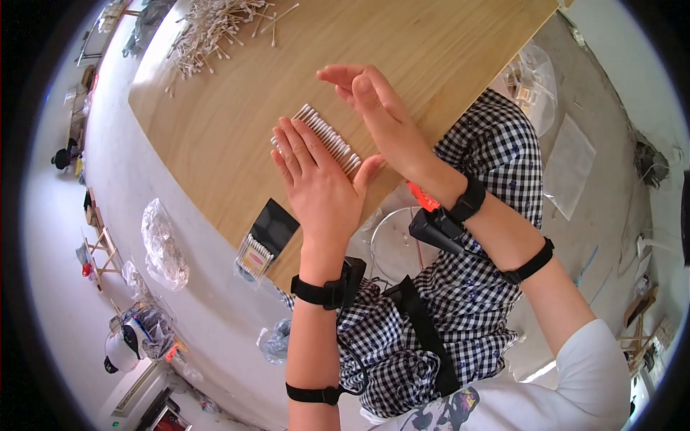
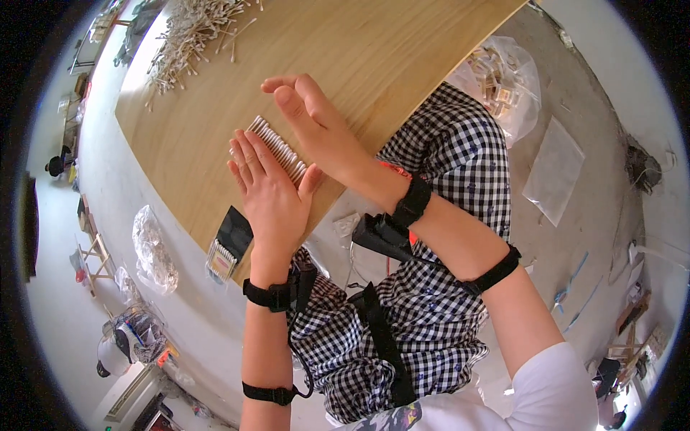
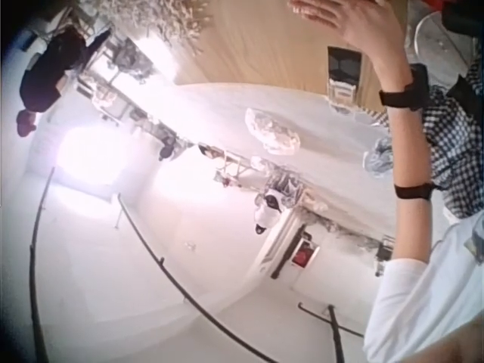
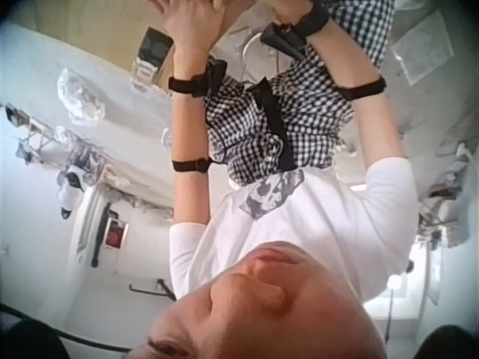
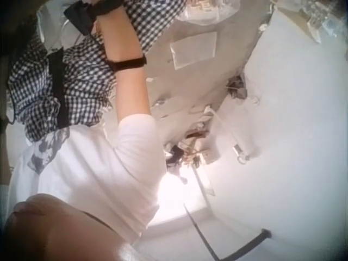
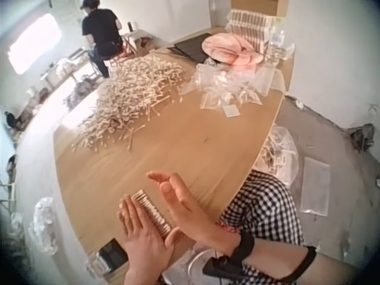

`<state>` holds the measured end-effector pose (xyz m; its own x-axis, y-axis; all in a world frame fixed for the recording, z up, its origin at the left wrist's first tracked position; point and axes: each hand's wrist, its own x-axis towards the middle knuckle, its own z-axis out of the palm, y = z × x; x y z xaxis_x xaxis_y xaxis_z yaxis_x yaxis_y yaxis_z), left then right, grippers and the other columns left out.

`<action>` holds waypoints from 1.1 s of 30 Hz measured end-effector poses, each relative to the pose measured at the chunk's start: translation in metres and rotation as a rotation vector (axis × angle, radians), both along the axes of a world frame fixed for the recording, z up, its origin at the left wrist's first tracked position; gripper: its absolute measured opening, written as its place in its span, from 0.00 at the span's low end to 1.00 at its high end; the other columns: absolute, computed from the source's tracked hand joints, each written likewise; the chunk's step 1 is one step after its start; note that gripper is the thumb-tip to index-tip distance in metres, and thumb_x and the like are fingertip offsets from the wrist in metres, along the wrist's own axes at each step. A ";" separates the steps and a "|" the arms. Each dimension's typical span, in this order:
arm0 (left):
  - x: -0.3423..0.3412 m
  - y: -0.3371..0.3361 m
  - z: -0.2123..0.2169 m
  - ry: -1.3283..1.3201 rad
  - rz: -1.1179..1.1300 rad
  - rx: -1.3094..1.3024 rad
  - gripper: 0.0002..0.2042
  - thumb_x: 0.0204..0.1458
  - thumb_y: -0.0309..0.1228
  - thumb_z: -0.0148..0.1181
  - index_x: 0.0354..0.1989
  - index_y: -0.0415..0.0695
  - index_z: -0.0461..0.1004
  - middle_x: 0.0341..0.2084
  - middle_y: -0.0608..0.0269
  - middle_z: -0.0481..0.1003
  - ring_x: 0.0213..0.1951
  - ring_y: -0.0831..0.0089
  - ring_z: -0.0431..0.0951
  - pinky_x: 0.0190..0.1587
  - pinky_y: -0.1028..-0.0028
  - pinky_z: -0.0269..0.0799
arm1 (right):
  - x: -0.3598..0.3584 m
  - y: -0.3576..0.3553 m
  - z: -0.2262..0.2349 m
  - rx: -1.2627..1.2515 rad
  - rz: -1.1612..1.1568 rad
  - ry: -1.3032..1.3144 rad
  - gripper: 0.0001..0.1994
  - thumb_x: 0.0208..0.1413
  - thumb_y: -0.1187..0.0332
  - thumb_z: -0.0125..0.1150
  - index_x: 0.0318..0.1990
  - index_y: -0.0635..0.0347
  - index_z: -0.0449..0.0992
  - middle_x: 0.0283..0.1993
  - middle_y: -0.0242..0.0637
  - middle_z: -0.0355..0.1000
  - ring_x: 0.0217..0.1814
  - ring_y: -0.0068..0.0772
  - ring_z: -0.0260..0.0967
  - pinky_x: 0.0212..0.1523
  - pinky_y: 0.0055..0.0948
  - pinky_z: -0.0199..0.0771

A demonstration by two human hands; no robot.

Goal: Organize cotton swabs into a neat stack and place them into a small plastic package.

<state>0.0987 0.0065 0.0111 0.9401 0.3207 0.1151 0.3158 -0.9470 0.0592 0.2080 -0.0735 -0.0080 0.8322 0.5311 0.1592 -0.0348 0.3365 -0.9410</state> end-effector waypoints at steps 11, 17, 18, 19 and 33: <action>-0.006 -0.006 0.012 -0.074 0.046 -0.067 0.49 0.53 0.57 0.58 0.68 0.27 0.46 0.68 0.36 0.49 0.72 0.47 0.45 0.71 0.52 0.39 | 0.005 -0.003 -0.004 0.020 0.002 0.027 0.30 0.67 0.44 0.38 0.59 0.65 0.64 0.60 0.41 0.66 0.68 0.31 0.59 0.72 0.33 0.52; -0.006 -0.003 -0.005 -0.071 0.020 -0.089 0.51 0.52 0.61 0.55 0.68 0.25 0.46 0.69 0.35 0.47 0.72 0.47 0.44 0.71 0.54 0.39 | 0.002 0.003 -0.005 0.041 -0.039 0.021 0.34 0.65 0.38 0.39 0.56 0.64 0.67 0.57 0.40 0.69 0.63 0.30 0.62 0.65 0.29 0.56; -0.006 -0.003 -0.006 -0.072 0.028 -0.091 0.51 0.52 0.61 0.55 0.68 0.25 0.46 0.69 0.35 0.47 0.72 0.47 0.44 0.71 0.54 0.39 | 0.003 0.003 -0.003 0.039 -0.035 0.017 0.28 0.66 0.44 0.43 0.53 0.62 0.70 0.54 0.39 0.71 0.60 0.28 0.63 0.61 0.28 0.59; -0.005 -0.002 -0.007 -0.074 0.018 -0.091 0.51 0.52 0.62 0.54 0.68 0.25 0.46 0.69 0.34 0.47 0.72 0.47 0.44 0.71 0.54 0.39 | 0.003 0.002 0.000 0.036 -0.030 0.012 0.22 0.67 0.50 0.47 0.51 0.60 0.72 0.51 0.37 0.72 0.57 0.27 0.65 0.58 0.28 0.63; -0.004 -0.002 -0.012 -0.135 0.012 -0.079 0.55 0.47 0.65 0.56 0.67 0.23 0.47 0.67 0.32 0.49 0.71 0.46 0.46 0.71 0.55 0.40 | 0.020 -0.028 -0.002 -0.321 0.224 -0.635 0.06 0.34 0.83 0.53 0.17 0.62 0.73 0.30 0.31 0.68 0.39 0.30 0.63 0.40 0.25 0.66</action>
<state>0.0944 0.0049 -0.0005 0.9138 0.3451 0.2142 0.3115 -0.9339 0.1756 0.2284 -0.1017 -0.0101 0.4984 0.7782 0.3819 0.5128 0.0906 -0.8537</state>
